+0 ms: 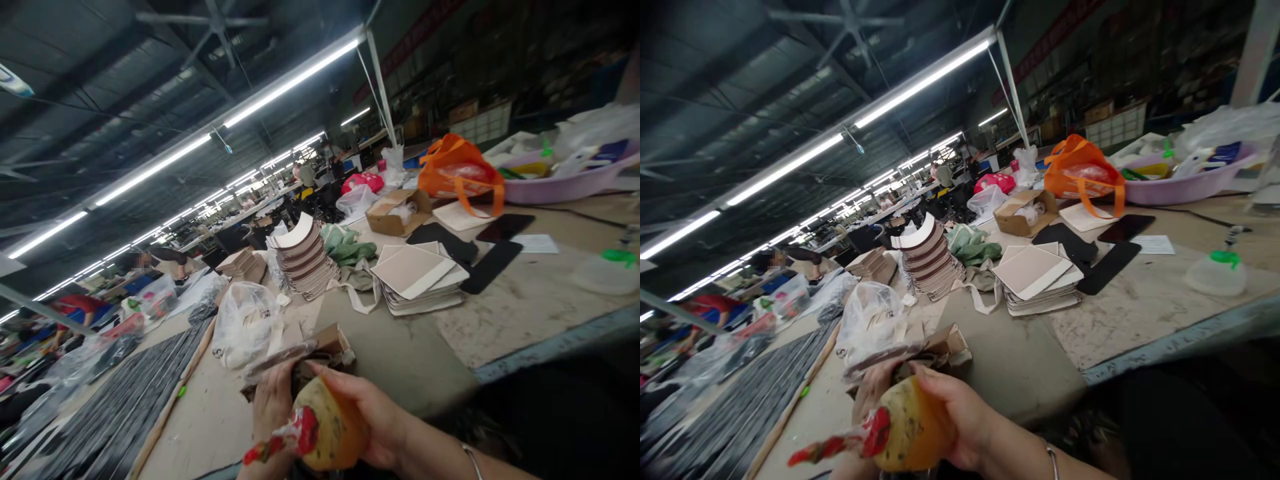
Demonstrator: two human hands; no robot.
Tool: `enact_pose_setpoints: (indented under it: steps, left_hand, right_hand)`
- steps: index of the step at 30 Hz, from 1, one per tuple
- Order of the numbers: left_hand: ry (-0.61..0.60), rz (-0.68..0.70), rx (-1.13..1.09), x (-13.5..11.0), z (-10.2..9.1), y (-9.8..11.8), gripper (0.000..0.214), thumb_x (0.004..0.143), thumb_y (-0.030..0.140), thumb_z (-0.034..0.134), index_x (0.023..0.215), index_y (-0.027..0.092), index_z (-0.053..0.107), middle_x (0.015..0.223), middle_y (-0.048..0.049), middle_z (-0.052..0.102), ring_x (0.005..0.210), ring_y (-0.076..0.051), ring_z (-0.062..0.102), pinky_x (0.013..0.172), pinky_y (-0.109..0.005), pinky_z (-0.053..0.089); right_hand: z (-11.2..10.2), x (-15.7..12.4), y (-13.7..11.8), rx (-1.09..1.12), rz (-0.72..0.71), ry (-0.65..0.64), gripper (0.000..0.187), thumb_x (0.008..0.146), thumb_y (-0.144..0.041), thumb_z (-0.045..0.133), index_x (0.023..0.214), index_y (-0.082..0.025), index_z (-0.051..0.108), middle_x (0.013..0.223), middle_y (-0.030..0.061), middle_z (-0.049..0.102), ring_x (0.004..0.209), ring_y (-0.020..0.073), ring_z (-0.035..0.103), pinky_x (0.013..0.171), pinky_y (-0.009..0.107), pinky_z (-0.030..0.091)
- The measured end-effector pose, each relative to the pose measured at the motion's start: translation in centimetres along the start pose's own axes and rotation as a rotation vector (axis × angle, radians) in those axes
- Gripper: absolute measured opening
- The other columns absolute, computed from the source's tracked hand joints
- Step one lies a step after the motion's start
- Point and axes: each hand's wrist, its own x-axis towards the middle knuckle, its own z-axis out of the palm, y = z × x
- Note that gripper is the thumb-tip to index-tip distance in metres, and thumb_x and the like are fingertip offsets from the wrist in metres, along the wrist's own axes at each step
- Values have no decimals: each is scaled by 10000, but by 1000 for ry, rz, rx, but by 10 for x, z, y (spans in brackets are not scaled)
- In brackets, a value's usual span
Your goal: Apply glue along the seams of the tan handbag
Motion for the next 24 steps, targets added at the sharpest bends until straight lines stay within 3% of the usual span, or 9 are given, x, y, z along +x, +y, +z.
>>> enact_pose_setpoints:
  steps: [3, 7, 12, 17, 21, 24]
  left_hand:
    - [-4, -115, -60, 7, 4, -4, 350, 721, 193, 622, 1063, 249, 675, 1086, -117, 674, 1027, -348, 600, 973, -464, 416]
    - [12, -84, -98, 18, 0, -3, 335, 646, 179, 684, 967, 268, 717, 1032, -84, 706, 986, -344, 625, 919, -424, 455]
    - [-245, 26, 93, 45, -20, 9, 294, 671, 210, 602, 948, 209, 700, 933, -89, 706, 856, -286, 661, 751, -364, 510]
    - [-309, -4, 45, 70, -42, 7, 303, 684, 196, 585, 979, 184, 651, 1031, -74, 693, 892, -235, 652, 785, -317, 490]
    - [-435, -97, -104, 86, -50, -16, 172, 728, 226, 601, 879, 161, 655, 727, -11, 676, 667, -186, 615, 636, -270, 465]
    - [-496, -238, -264, 100, -48, -36, 229, 714, 301, 670, 870, 134, 657, 763, -34, 690, 695, -196, 619, 663, -279, 475]
  right_hand:
    - [1, 1, -4, -14, -42, -50, 409, 748, -301, 717, 1125, -179, 620, 858, 18, 674, 756, 146, 626, 742, 261, 463]
    - [3, -1, -13, -4, -24, -42, 431, 761, -322, 712, 1150, -172, 604, 859, 20, 675, 774, 154, 636, 771, 284, 469]
    - [12, -20, -27, -11, -39, 2, 436, 752, -341, 735, 1127, -153, 614, 894, 41, 686, 777, 152, 644, 746, 265, 475]
    - [10, -49, -58, -57, -99, 95, 423, 775, -349, 701, 1139, -154, 607, 987, 72, 687, 834, 192, 654, 757, 305, 509]
    - [-14, -55, -96, -130, -342, 221, 311, 743, -355, 734, 994, -201, 633, 955, 30, 687, 811, 181, 650, 706, 286, 532]
    - [-37, -51, -125, -218, -572, 297, 327, 694, -383, 775, 939, -234, 619, 918, -11, 668, 785, 156, 635, 660, 241, 525]
